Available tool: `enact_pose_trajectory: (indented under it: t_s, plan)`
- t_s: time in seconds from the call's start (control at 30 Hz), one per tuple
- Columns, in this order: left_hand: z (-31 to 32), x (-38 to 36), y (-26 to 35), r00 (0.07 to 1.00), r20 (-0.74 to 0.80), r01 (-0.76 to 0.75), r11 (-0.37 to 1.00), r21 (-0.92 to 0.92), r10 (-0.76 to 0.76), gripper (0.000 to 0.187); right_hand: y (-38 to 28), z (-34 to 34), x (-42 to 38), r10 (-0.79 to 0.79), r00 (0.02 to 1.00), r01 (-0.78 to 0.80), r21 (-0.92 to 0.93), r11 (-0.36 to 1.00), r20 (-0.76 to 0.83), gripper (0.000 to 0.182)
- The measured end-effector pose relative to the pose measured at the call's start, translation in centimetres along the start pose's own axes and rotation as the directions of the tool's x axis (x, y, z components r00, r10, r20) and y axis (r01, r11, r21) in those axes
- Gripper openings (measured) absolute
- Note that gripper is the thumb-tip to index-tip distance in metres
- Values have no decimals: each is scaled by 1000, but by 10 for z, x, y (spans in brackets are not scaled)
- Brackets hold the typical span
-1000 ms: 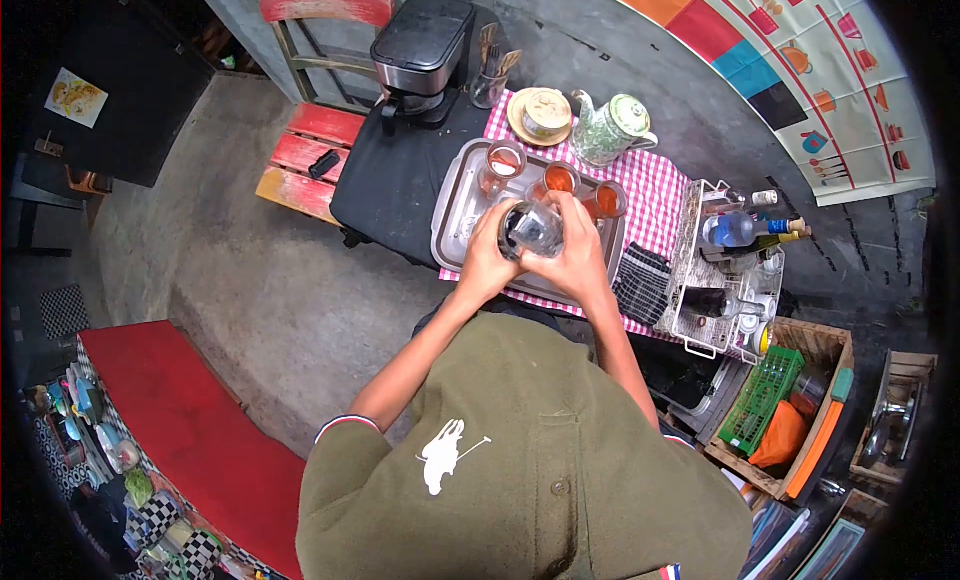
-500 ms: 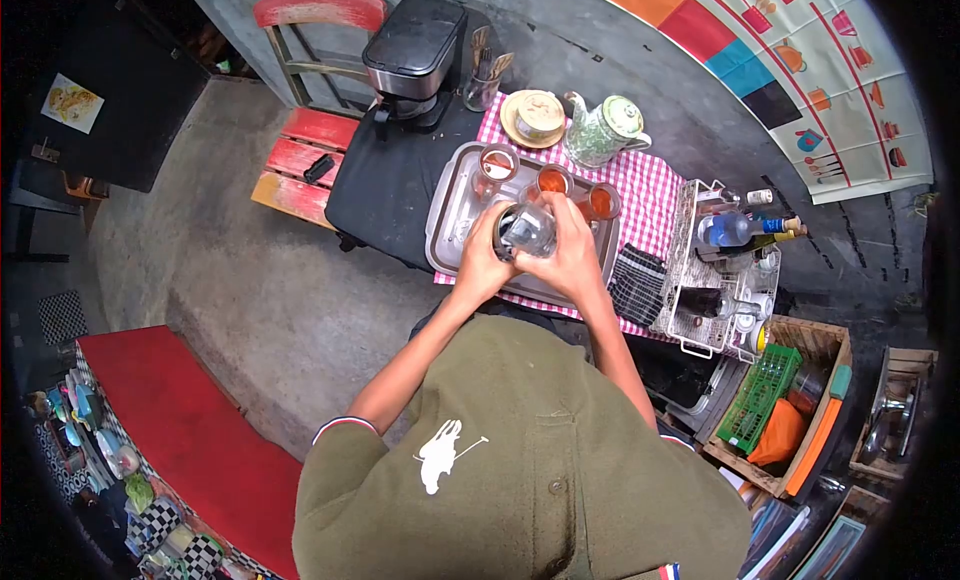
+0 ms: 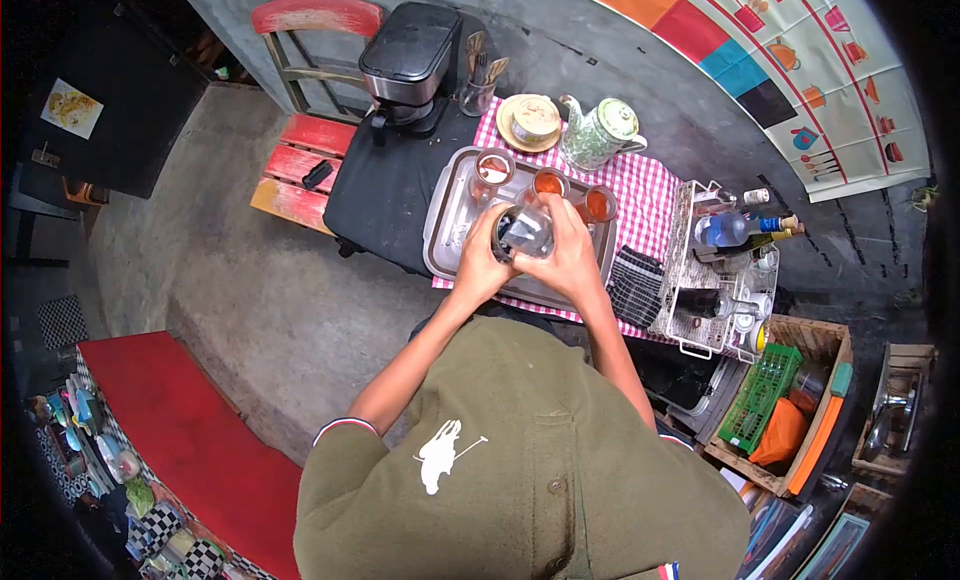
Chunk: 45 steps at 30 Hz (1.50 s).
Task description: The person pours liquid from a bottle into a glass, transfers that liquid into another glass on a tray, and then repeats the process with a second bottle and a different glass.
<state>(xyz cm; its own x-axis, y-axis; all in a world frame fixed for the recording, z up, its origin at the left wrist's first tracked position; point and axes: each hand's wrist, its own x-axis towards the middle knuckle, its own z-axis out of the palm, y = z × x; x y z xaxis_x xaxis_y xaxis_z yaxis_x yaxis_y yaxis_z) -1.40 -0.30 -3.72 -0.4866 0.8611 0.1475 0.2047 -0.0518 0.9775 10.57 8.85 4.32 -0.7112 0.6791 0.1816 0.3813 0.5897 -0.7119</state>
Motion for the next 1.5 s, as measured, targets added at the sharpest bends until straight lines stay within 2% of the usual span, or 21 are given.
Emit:
enact_pose_trajectory:
  t_s: [0.2, 0.4, 0.5, 0.9, 1.23, 1.5]
  plan:
    - [1, 0, -3, 1000, 23, 5, 1000, -29, -4, 71, 1, -1, -1, 5, 1000, -5, -2, 1000, 2, 66]
    - [5, -3, -4, 1000, -24, -5, 1000, 10, 5, 74, 1, -3, -1, -19, 1000, 19, -23, 1000, -1, 67]
    - [5, -4, -2, 999, -44, 2, 1000, -31, -4, 81, 0, -3, -2, -30, 1000, 30, -29, 999, 0, 68]
    - [8, -9, -5, 998, -61, -28, 999, -23, 26, 82, -2, -7, -4, -45, 999, 46, -58, 997, 29, 68]
    - [8, -14, -7, 998, -61, 7, 999, -42, -10, 85, -6, -9, -3, -59, 995, 65, -74, 995, 75, 67]
    - [6, -16, 0, 997, -27, 68, 991, -116, -71, 84, -10, -11, -4, -11, 993, 26, -119, 993, 121, 71]
